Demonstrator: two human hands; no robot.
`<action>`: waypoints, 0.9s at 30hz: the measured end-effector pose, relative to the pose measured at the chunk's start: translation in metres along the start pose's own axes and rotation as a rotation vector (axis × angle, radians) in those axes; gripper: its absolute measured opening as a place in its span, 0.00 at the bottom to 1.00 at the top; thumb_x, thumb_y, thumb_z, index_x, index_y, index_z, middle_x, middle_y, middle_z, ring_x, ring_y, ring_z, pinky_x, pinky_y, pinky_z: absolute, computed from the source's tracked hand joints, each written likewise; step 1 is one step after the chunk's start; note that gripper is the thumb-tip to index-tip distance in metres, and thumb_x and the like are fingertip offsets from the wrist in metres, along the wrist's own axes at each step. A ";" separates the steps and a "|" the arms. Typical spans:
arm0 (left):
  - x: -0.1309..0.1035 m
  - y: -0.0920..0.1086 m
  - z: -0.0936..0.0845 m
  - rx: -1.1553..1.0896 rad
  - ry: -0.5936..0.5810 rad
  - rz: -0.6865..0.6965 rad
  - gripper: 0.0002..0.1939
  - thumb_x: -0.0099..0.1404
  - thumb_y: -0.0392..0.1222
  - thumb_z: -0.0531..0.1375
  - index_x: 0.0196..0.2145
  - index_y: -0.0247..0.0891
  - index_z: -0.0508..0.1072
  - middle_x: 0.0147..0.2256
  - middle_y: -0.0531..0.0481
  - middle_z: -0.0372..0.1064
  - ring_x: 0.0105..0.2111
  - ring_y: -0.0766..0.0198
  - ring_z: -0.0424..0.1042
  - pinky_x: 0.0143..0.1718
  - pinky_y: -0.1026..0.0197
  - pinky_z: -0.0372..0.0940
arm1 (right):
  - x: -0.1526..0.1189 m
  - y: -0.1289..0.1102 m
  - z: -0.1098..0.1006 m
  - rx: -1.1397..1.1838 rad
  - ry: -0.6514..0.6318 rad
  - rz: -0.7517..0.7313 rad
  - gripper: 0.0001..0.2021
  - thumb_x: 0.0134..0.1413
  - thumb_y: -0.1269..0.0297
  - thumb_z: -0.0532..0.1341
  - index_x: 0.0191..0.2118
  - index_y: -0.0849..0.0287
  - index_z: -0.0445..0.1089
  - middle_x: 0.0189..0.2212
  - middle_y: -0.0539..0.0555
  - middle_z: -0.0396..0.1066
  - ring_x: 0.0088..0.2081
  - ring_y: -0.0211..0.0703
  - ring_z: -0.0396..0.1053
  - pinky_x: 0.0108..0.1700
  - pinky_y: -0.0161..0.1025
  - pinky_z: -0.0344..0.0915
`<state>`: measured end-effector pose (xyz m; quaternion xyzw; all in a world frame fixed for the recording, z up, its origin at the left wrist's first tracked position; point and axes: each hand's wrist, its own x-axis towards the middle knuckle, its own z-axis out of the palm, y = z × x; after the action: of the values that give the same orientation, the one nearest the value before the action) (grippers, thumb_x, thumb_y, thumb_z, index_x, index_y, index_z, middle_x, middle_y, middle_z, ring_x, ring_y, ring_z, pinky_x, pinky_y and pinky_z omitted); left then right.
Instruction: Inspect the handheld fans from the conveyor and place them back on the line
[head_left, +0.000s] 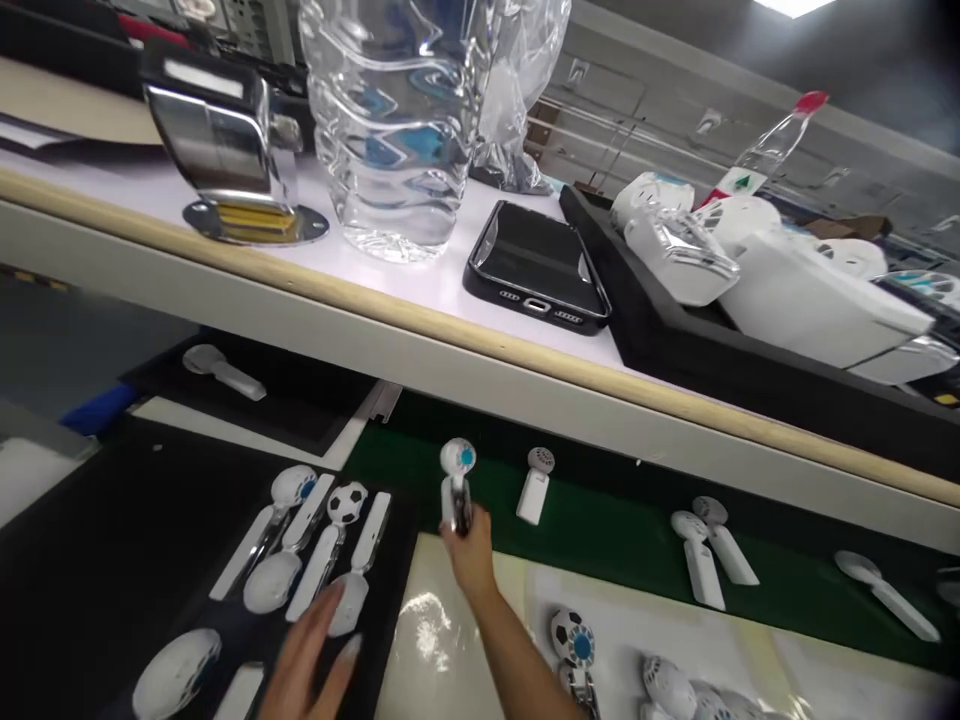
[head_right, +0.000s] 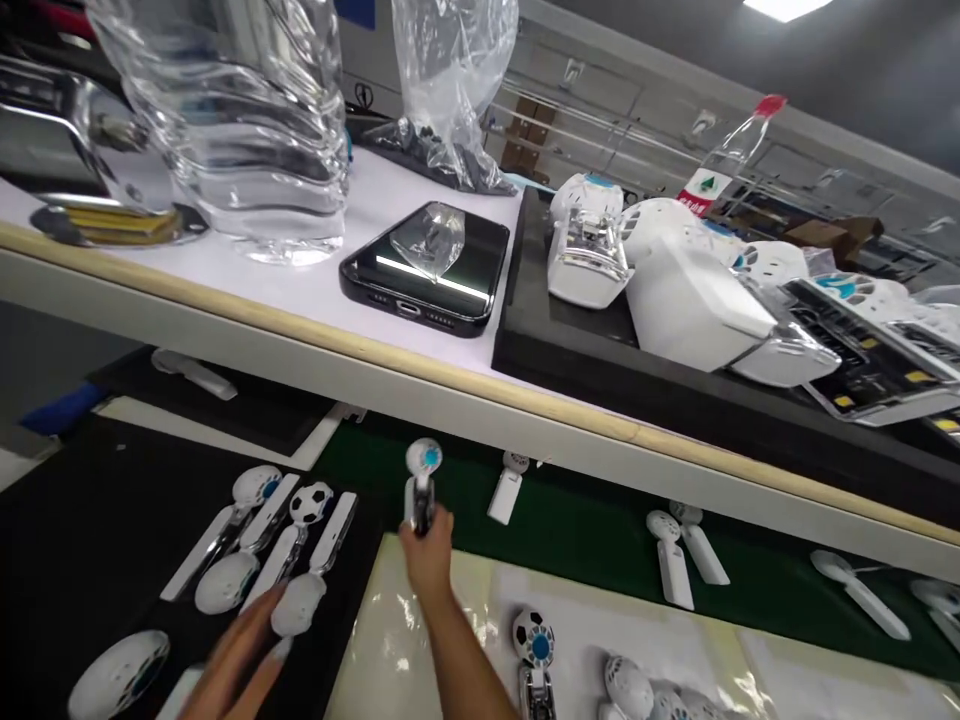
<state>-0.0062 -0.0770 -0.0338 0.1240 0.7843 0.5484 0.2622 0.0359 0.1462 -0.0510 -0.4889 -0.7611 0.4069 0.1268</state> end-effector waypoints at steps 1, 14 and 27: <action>0.003 0.014 0.014 -0.202 -0.054 -0.112 0.29 0.55 0.55 0.57 0.54 0.48 0.61 0.59 0.50 0.54 0.59 0.54 0.50 0.58 0.50 0.52 | -0.030 0.001 -0.001 0.034 -0.050 -0.060 0.21 0.45 0.69 0.60 0.49 0.63 0.61 0.42 0.57 0.65 0.45 0.44 0.64 0.48 0.37 0.61; -0.014 0.046 0.047 -0.779 -0.045 -0.578 0.23 0.52 0.60 0.58 0.25 0.32 0.70 0.19 0.49 0.67 0.20 0.66 0.65 0.22 0.66 0.61 | 0.117 0.035 -0.045 -0.029 0.279 0.240 0.36 0.44 0.57 0.62 0.58 0.62 0.48 0.60 0.69 0.39 0.60 0.69 0.35 0.54 0.68 0.39; -0.069 0.086 -0.024 -0.897 -0.002 -0.696 0.25 0.54 0.58 0.57 0.37 0.32 0.72 0.34 0.42 0.73 0.33 0.55 0.71 0.37 0.58 0.67 | -0.035 0.003 -0.083 0.964 -0.266 0.192 0.20 0.46 0.52 0.55 0.44 0.57 0.66 0.42 0.54 0.71 0.42 0.47 0.69 0.41 0.44 0.67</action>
<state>0.0297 -0.0976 0.0709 -0.2647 0.4689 0.7092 0.4551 0.1035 0.1580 0.0066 -0.3868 -0.4479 0.7804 0.2022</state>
